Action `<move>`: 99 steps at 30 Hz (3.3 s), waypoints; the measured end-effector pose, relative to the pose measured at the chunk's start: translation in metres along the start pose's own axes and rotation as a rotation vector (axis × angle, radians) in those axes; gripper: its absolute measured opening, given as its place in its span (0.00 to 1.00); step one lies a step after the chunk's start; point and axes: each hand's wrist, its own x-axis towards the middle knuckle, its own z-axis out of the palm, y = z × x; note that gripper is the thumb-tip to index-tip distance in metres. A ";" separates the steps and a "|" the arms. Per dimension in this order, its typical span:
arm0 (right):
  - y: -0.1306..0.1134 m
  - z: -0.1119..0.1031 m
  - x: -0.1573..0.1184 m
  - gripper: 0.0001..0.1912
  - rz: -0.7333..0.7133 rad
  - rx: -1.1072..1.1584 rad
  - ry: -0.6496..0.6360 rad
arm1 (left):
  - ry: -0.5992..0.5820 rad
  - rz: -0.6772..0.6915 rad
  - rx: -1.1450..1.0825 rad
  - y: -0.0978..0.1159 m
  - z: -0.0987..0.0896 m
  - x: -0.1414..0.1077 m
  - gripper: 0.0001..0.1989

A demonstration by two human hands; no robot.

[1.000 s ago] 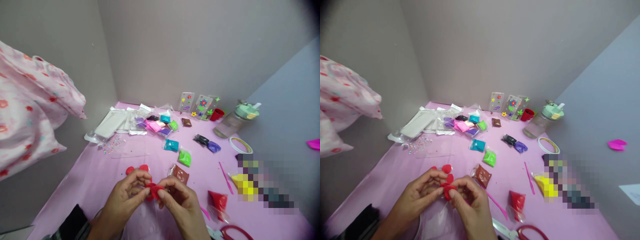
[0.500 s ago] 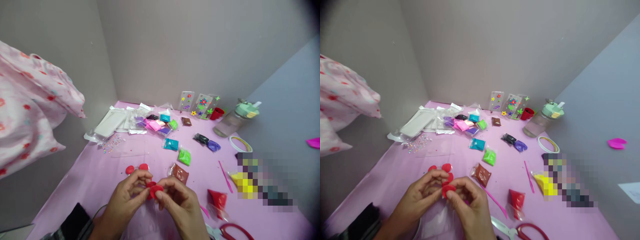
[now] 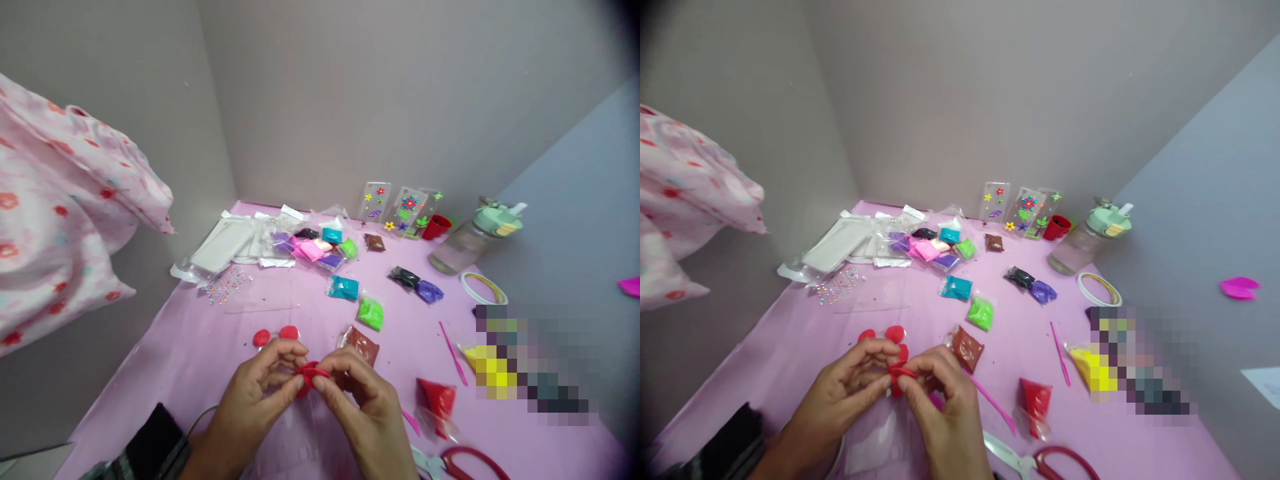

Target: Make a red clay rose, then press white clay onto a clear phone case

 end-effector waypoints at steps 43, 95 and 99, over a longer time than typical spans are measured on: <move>0.000 0.000 0.002 0.05 -0.029 -0.007 -0.074 | 0.071 0.287 0.379 0.005 -0.001 -0.005 0.06; 0.008 0.073 0.071 0.07 -0.391 -0.993 -0.357 | 0.363 0.179 -0.523 0.021 -0.045 0.021 0.08; 0.002 0.068 0.061 0.06 -0.405 -0.856 -0.409 | 0.364 0.178 -0.508 0.022 -0.045 0.021 0.08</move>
